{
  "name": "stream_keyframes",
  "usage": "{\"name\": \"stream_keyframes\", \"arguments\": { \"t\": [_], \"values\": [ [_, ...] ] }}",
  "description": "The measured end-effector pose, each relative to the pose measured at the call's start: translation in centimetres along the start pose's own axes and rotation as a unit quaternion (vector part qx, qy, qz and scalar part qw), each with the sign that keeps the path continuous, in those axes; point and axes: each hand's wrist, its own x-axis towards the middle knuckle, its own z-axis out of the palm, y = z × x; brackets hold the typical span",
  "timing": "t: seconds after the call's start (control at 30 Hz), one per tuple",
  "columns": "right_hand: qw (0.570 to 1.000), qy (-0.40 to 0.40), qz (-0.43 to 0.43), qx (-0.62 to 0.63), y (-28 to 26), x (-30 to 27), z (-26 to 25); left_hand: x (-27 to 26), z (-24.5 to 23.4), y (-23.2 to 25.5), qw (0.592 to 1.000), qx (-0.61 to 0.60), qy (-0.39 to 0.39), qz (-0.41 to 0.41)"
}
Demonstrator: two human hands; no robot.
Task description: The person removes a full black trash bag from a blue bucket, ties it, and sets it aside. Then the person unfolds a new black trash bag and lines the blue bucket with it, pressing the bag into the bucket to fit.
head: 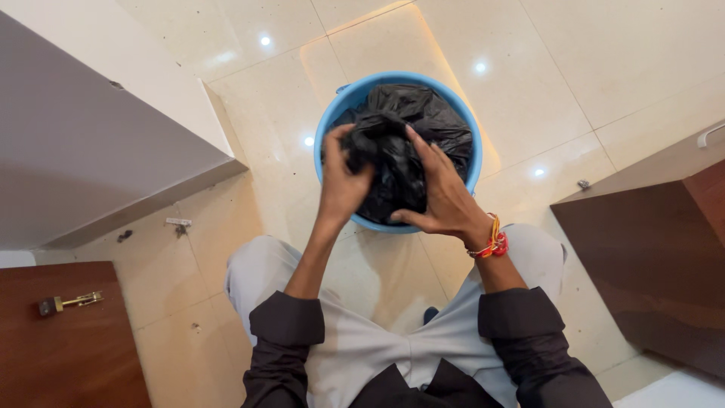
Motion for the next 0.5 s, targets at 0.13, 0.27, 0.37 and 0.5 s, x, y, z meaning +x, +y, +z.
{"name": "stream_keyframes", "arguments": {
  "t": [0.13,0.27,0.37,0.5],
  "values": [
    [0.998,0.027,0.038,0.045,0.7,-0.2,0.7,-1.1,0.2,2.6,0.947,0.209,-0.233,0.074],
    [0.998,0.047,-0.005,-0.036,0.9,-0.1,-0.5,-2.0,-0.1,5.6,0.848,0.381,-0.346,0.129],
    [0.993,0.092,-0.037,-0.066,0.4,0.2,-1.2,-2.3,-1.3,8.0,0.809,0.486,-0.312,0.108],
    [0.982,0.155,-0.06,-0.095,-0.5,0.2,-0.5,-2.5,-0.7,9.4,0.892,0.374,-0.186,0.175]
  ]
}}
